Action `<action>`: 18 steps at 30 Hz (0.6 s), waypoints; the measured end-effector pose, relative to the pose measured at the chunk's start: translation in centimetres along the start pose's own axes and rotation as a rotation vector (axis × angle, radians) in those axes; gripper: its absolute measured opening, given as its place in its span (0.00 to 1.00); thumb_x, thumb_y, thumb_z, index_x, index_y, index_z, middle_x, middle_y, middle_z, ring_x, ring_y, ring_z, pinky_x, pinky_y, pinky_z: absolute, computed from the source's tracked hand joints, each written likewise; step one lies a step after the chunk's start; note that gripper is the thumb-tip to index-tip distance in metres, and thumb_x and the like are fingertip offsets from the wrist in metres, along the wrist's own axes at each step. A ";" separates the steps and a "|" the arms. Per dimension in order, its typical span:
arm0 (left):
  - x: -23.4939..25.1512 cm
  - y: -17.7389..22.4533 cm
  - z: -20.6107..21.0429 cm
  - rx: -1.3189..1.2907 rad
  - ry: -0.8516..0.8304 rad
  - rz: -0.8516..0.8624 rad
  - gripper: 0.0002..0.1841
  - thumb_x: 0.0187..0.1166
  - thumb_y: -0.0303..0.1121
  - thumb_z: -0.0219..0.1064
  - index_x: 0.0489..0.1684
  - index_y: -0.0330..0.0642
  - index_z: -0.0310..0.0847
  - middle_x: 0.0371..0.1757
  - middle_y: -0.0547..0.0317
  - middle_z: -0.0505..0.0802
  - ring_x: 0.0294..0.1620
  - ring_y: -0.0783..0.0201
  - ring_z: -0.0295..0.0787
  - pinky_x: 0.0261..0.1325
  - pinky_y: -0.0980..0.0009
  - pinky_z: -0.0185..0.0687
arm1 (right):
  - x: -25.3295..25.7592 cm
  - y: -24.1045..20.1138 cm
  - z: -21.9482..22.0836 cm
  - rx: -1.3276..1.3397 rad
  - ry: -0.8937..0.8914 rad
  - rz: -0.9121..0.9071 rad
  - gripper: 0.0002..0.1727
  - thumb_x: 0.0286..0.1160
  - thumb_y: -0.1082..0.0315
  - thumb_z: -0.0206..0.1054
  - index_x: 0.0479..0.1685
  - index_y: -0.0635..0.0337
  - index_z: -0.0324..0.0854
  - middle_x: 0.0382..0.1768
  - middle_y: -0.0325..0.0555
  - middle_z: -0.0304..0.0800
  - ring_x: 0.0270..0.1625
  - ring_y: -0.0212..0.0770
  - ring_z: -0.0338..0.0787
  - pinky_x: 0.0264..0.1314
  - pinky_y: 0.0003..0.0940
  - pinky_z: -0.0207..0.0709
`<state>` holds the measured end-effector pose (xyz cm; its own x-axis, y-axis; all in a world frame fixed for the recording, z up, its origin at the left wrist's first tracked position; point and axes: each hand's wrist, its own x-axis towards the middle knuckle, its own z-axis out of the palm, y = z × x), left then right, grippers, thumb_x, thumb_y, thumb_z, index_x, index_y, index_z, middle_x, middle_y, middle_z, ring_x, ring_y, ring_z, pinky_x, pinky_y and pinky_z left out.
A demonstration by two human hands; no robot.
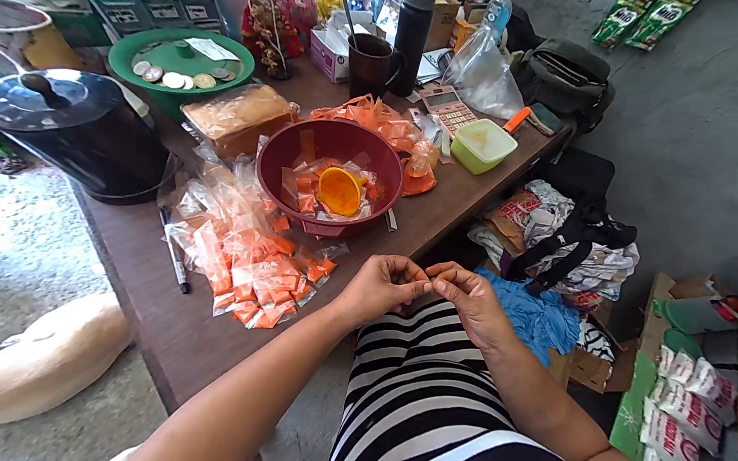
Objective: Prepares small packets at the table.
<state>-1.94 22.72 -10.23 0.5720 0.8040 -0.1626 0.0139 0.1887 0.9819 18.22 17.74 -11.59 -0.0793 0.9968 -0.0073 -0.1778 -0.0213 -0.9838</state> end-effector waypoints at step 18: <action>0.0 -0.2 0.0 0.014 -0.024 0.020 0.04 0.73 0.27 0.76 0.37 0.45 0.87 0.25 0.74 0.89 0.22 0.82 0.82 0.26 0.86 0.78 | 0.1 -0.5 -0.4 0.024 -0.057 0.115 0.06 0.72 0.67 0.73 0.32 0.59 0.91 0.52 0.40 0.92 0.53 0.29 0.89 0.58 0.25 0.83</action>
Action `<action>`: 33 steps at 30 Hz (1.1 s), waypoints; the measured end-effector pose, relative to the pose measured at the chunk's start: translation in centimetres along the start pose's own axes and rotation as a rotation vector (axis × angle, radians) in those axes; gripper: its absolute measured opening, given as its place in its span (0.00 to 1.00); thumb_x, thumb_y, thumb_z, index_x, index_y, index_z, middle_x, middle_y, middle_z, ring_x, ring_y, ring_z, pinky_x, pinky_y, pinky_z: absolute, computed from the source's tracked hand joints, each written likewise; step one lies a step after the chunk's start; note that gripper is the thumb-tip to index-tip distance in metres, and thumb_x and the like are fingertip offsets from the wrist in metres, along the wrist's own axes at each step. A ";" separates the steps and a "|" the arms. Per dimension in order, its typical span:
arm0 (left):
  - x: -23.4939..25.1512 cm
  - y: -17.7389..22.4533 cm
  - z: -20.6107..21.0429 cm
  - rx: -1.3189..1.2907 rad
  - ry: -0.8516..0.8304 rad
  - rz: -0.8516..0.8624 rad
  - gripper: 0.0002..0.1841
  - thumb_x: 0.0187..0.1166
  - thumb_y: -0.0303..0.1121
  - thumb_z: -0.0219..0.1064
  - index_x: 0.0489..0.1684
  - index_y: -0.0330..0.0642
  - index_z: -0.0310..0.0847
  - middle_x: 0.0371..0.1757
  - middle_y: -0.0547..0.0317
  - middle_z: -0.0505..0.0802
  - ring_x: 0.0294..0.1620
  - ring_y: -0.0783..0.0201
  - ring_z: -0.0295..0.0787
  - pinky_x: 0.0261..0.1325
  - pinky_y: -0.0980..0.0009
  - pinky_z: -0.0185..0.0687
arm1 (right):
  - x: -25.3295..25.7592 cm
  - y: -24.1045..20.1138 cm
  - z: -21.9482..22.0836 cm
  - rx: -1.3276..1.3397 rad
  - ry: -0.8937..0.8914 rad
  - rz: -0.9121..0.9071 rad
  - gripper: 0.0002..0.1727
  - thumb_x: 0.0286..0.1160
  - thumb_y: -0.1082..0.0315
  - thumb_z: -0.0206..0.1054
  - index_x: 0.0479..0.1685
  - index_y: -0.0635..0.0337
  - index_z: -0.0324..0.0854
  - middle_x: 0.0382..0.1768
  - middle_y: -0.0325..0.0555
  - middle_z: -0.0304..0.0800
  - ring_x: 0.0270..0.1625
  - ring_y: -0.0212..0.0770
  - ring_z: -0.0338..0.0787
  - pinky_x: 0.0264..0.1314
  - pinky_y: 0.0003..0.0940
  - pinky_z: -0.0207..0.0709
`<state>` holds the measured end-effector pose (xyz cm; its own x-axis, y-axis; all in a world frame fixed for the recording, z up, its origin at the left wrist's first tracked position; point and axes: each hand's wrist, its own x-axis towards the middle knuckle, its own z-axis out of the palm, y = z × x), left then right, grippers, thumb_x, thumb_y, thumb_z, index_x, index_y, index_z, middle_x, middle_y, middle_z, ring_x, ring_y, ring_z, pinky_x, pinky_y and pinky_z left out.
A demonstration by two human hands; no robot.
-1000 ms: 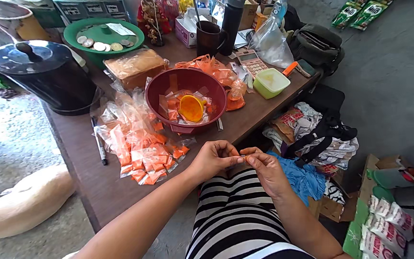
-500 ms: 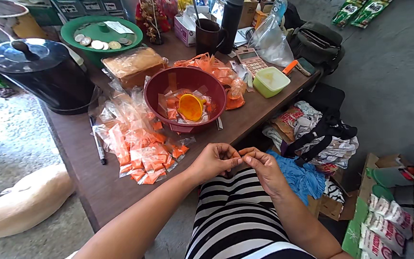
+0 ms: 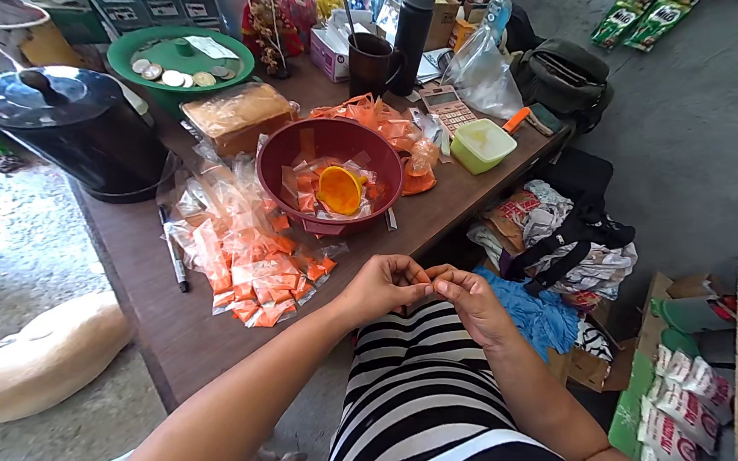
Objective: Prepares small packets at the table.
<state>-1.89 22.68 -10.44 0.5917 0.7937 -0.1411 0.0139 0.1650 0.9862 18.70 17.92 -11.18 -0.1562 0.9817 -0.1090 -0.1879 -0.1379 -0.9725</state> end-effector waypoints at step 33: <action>0.0 -0.3 0.1 -0.115 0.021 0.035 0.05 0.72 0.23 0.76 0.34 0.43 0.87 0.25 0.72 0.90 0.23 0.81 0.85 0.27 0.85 0.81 | -0.1 0.1 0.4 0.093 -0.055 0.001 0.04 0.72 0.69 0.75 0.33 0.57 0.92 0.51 0.39 0.92 0.52 0.29 0.89 0.58 0.25 0.84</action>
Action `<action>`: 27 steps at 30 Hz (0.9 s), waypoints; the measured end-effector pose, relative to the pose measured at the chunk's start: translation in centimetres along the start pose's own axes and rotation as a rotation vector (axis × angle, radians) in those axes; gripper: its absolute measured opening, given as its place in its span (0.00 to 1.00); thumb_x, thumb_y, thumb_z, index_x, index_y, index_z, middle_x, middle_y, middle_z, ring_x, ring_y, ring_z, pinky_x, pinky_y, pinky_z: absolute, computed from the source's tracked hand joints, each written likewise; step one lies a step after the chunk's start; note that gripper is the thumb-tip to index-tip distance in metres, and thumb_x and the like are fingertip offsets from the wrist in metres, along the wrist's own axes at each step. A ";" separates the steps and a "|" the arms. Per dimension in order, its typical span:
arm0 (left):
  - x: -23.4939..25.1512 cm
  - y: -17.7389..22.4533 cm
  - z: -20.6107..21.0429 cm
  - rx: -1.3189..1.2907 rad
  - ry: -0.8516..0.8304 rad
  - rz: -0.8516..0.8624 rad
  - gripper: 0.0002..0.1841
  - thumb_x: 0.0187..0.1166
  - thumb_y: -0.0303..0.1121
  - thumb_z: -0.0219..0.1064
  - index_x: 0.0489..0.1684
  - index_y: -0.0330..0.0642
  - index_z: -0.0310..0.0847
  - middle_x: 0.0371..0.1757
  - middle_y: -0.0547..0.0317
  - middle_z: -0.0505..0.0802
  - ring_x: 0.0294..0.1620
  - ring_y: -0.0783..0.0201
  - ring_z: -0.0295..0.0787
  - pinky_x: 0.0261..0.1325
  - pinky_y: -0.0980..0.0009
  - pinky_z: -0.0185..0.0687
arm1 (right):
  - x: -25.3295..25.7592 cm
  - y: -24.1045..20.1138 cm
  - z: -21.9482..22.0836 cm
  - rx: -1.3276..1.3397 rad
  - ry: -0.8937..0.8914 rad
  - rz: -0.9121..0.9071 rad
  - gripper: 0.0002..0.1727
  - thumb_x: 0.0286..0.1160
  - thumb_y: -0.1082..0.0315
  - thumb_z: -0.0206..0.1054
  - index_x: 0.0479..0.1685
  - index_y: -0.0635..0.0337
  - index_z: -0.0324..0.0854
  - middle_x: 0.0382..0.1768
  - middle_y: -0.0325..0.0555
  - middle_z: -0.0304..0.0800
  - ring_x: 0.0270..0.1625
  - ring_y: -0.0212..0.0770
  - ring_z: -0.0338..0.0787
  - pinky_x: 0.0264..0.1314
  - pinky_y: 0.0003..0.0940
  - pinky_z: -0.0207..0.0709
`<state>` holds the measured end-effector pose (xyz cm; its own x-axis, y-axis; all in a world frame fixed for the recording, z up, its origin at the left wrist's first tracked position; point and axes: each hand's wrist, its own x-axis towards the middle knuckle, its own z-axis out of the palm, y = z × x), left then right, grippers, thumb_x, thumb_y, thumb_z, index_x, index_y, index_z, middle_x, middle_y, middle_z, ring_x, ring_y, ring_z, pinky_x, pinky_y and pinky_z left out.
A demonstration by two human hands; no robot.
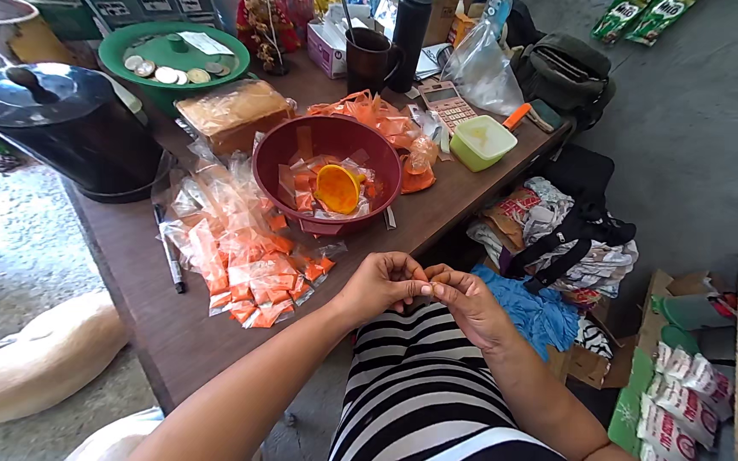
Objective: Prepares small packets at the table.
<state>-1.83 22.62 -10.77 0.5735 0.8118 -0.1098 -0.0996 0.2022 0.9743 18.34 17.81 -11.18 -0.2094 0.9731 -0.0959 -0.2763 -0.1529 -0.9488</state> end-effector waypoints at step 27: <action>-0.3 0.3 0.2 -0.021 -0.026 0.000 0.06 0.81 0.29 0.68 0.38 0.44 0.92 0.32 0.72 0.95 0.27 0.82 0.86 0.31 0.85 0.80 | -0.2 0.2 0.5 -0.344 0.204 -0.335 0.02 0.71 0.70 0.73 0.36 0.58 0.91 0.54 0.41 0.91 0.58 0.28 0.86 0.59 0.21 0.80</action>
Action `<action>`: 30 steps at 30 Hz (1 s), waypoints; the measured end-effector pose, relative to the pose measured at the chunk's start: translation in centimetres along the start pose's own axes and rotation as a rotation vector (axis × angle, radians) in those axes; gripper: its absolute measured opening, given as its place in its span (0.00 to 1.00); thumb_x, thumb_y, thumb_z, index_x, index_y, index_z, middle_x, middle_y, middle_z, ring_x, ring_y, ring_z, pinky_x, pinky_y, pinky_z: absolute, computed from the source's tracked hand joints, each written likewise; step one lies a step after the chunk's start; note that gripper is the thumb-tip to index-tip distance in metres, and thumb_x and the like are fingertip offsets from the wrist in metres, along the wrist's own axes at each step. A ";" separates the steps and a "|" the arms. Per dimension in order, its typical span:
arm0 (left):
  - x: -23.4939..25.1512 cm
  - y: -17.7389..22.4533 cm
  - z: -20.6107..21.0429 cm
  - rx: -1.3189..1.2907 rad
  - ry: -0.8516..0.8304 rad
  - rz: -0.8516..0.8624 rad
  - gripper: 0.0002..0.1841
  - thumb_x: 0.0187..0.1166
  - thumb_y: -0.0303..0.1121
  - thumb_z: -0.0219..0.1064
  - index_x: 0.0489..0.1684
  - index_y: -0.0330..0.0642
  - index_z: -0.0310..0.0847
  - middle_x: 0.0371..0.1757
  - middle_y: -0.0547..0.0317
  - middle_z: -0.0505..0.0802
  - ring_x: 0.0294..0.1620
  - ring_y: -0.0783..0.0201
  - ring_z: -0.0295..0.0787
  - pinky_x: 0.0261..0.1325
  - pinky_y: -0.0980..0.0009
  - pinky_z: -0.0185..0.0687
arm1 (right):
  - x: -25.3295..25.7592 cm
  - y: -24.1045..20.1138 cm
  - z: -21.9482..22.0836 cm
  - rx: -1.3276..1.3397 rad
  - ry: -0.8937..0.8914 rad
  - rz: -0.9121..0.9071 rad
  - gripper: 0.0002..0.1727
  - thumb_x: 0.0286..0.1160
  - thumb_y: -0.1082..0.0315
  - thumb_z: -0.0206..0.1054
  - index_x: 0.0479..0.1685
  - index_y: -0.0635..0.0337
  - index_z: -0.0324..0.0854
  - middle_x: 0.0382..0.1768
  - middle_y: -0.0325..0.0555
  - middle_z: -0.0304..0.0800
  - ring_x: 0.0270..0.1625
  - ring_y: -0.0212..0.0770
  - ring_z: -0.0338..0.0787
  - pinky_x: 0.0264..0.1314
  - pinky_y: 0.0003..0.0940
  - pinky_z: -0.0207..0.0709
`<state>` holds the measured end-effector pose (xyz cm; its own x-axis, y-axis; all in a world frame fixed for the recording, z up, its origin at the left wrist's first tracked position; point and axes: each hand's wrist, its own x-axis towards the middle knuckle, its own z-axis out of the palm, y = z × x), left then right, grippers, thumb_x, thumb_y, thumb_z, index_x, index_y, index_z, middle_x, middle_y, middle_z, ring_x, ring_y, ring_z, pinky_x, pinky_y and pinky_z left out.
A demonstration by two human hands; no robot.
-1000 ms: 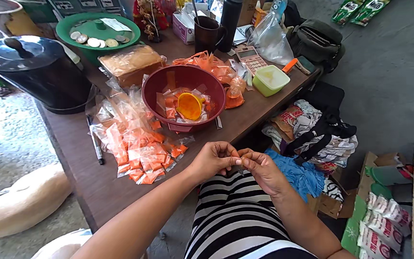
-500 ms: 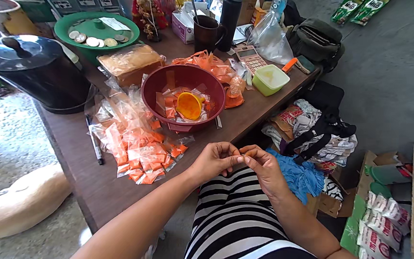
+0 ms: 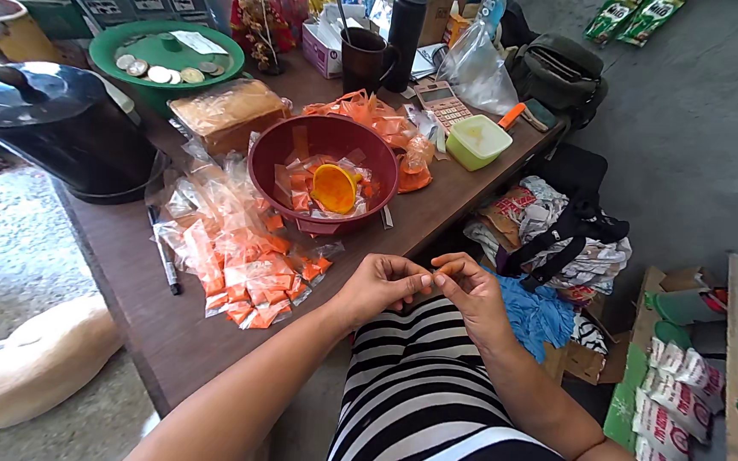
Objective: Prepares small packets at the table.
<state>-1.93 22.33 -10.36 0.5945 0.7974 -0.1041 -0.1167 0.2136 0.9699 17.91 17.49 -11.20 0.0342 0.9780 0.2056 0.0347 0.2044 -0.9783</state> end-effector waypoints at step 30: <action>0.0 0.3 0.1 -0.013 0.010 -0.017 0.07 0.79 0.25 0.66 0.33 0.46 0.89 0.29 0.73 0.93 0.26 0.83 0.85 0.31 0.86 0.79 | 0.0 -0.2 0.1 0.071 -0.111 -0.001 0.06 0.79 0.71 0.65 0.44 0.58 0.88 0.42 0.31 0.90 0.47 0.24 0.88 0.57 0.23 0.82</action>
<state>-1.87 22.32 -10.10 0.5881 0.7994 -0.1228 -0.1167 0.2341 0.9652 17.77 17.44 -10.97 -0.0769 0.9754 0.2066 -0.0366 0.2043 -0.9782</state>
